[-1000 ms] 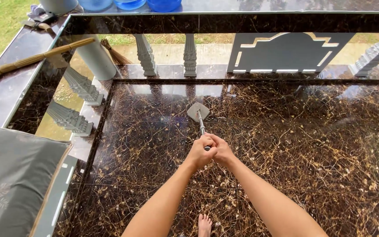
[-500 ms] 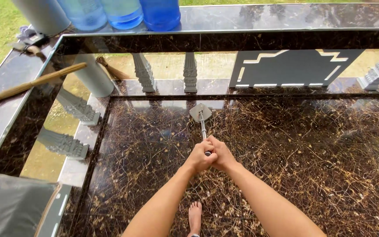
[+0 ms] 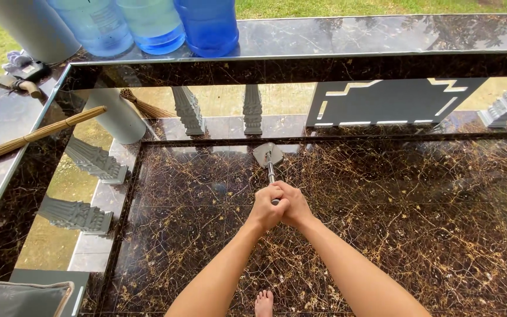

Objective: Mopping a tiled balcony floor with a manual flat mop.

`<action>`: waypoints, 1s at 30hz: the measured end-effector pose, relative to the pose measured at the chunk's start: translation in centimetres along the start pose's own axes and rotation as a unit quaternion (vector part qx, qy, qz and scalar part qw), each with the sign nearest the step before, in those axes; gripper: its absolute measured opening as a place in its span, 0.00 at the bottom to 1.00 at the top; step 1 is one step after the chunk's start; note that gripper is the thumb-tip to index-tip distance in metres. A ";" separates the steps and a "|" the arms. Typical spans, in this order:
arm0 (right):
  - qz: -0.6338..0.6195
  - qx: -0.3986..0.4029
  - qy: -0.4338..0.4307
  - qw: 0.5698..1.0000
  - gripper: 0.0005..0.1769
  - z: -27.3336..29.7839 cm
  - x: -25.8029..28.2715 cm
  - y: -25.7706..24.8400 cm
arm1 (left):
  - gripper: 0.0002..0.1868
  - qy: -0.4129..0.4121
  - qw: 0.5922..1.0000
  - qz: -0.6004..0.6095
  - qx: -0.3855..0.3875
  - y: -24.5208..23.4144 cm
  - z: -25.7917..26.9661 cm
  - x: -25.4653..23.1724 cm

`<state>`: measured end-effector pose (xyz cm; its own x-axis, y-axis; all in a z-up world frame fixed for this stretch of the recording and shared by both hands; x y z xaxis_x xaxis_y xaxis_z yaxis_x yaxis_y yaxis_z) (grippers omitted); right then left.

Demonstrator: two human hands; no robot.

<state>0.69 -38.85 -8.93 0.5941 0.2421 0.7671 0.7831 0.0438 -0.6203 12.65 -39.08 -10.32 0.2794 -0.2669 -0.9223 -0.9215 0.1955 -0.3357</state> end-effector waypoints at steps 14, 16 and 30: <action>-0.014 0.067 0.085 0.994 0.28 10.7 2.6 -0.4 | 0.11 -0.049 0.998 -0.021 0.024 2.1 9.6 -3.5; -0.012 0.074 0.085 0.994 0.29 13.0 3.3 -0.2 | 0.11 -0.085 0.996 -0.009 0.032 2.2 12.2 -4.2; -0.160 0.133 0.067 0.976 0.31 22.7 -2.4 7.7 | 0.15 -0.038 0.998 -0.047 0.026 1.8 27.3 -11.1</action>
<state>1.10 -17.12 -19.28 0.3596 0.0464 0.9319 0.8675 0.3511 -0.3523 15.30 -10.03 -5.94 0.3854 -0.2148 -0.8974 -0.8754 0.2224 -0.4292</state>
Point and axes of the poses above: each hand's wrist, its own z-axis away from the middle knuckle, its own y-axis out of the palm, x = y × z, the point moved 2 cm from there along -z, towards the middle knuckle, and after that the axes turned 2 degrees about -z, right-handed, at the moved point
